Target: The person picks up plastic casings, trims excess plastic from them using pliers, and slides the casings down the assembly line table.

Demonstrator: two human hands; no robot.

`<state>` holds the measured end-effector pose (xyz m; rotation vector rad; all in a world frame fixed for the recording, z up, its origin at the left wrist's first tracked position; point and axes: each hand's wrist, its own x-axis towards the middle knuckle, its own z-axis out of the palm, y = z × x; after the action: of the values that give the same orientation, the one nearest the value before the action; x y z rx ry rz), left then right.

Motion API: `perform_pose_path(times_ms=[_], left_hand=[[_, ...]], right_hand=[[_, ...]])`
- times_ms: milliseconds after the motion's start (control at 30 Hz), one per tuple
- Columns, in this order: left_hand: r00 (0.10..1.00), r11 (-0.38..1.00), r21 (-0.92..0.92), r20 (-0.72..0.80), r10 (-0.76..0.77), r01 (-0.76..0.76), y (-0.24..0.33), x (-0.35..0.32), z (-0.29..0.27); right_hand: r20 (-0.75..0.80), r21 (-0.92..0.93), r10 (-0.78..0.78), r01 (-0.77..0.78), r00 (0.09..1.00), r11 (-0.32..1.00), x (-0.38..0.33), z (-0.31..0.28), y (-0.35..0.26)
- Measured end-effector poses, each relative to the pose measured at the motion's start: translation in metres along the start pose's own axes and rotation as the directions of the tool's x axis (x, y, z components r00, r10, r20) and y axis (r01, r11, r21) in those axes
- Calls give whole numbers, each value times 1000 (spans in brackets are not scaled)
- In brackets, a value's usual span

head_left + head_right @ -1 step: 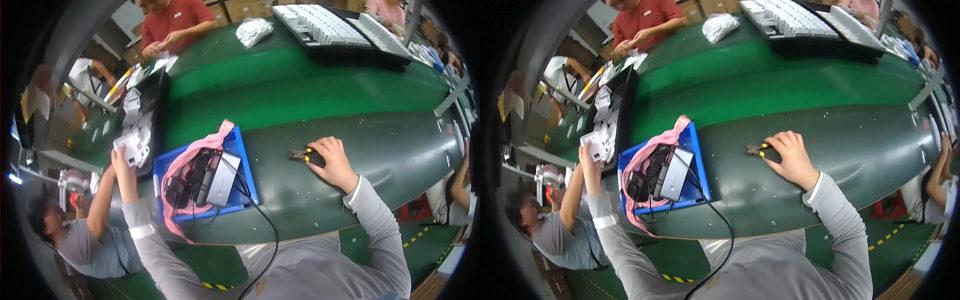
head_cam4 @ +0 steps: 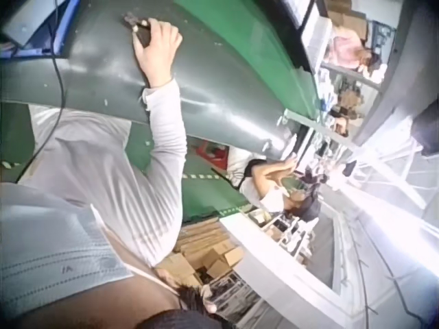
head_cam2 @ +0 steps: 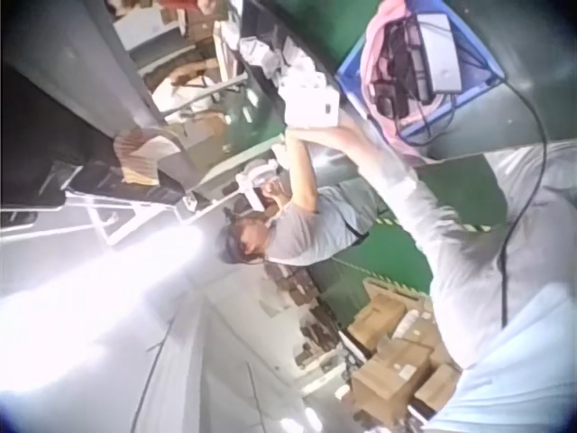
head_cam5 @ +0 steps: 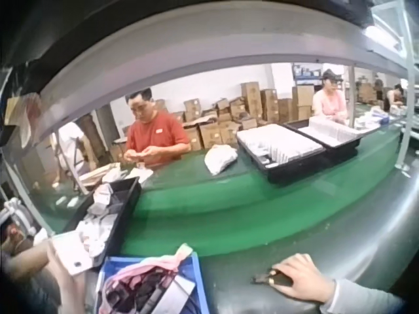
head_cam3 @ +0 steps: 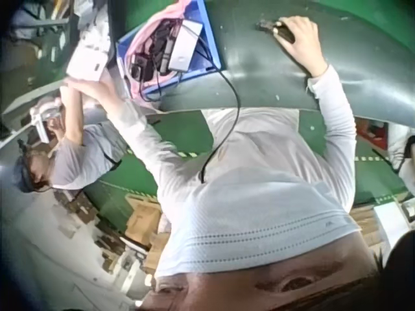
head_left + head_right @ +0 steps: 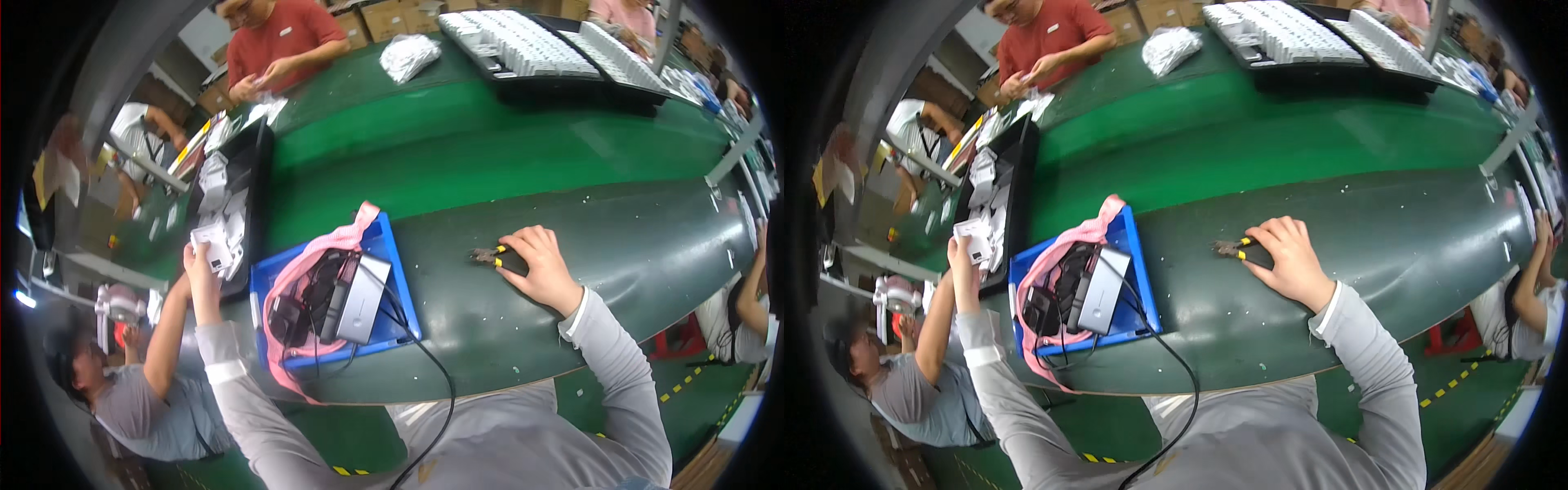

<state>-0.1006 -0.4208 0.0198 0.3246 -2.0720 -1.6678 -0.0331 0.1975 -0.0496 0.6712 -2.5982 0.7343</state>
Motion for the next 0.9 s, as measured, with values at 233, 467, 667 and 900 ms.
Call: perform_pose_path(times_ms=[233, 467, 667, 900], left_hand=[[976, 543, 824, 46, 215, -158, -99, 129, -68], [951, -136, 980, 178, 254, -147, -80, 83, -10], [764, 27, 873, 411, 498, -487, 46, 15, 59], [430, 291, 319, 725, 538, -902, 178, -245, 233]], right_hand=[[-6, 48, -44, 44, 999, 998, 5, 4, 0], [23, 9, 17, -17, 1000, 1000, 1, 2, -2], [29, 4, 1, -1, 1000, 1000, 1, 2, -3], [38, 23, 3, -3, 999, 1000, 4, 3, -6]])
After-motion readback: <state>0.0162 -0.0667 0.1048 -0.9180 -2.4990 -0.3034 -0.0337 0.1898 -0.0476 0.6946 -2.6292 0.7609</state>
